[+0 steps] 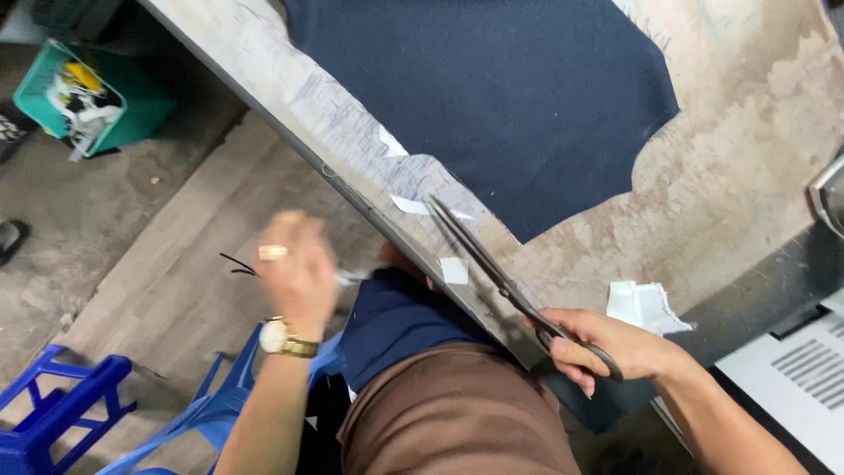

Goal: The person aligns a white paper pattern on a dark blue fabric and cuts the fabric along the pattern edge using shears. They then measure and mark the paper pattern with a ruler and chalk, and cut the paper along the marked lines.

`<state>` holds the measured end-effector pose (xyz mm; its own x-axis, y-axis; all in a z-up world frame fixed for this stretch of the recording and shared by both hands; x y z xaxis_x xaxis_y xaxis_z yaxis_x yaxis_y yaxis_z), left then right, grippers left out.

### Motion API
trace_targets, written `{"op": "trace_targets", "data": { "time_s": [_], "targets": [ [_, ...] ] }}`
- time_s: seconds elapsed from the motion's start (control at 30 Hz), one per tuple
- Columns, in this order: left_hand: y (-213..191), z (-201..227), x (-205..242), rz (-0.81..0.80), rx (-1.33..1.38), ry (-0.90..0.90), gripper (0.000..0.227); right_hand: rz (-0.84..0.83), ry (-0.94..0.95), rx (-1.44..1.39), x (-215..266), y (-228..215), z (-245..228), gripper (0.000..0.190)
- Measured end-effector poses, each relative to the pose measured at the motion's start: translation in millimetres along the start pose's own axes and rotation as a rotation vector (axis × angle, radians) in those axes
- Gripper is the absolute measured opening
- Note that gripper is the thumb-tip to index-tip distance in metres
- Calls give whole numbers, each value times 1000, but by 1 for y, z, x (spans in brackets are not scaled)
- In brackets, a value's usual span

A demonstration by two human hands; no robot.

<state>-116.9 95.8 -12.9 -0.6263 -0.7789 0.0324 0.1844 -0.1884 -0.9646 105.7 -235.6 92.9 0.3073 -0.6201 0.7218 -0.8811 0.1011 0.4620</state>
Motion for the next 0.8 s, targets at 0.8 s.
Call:
{"op": "trace_targets", "data": {
  "time_s": [0.8],
  "targets": [
    [-56,47,-62,-402,365,67,25,-3,-154,-239,-33,-1,-17,71]
  ]
}}
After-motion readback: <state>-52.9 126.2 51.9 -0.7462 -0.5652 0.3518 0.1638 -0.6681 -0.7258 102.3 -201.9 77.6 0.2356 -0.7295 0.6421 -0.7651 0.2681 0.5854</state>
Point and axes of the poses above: each hand's wrist, its own x-axis away from the middle knuckle, its own y-axis out of the palm, z = x × y, the point moved 2 cm from there along -x, towards the middle knuckle, and after that the axes turned 3 degrees about -y, right-handed, at the moved point
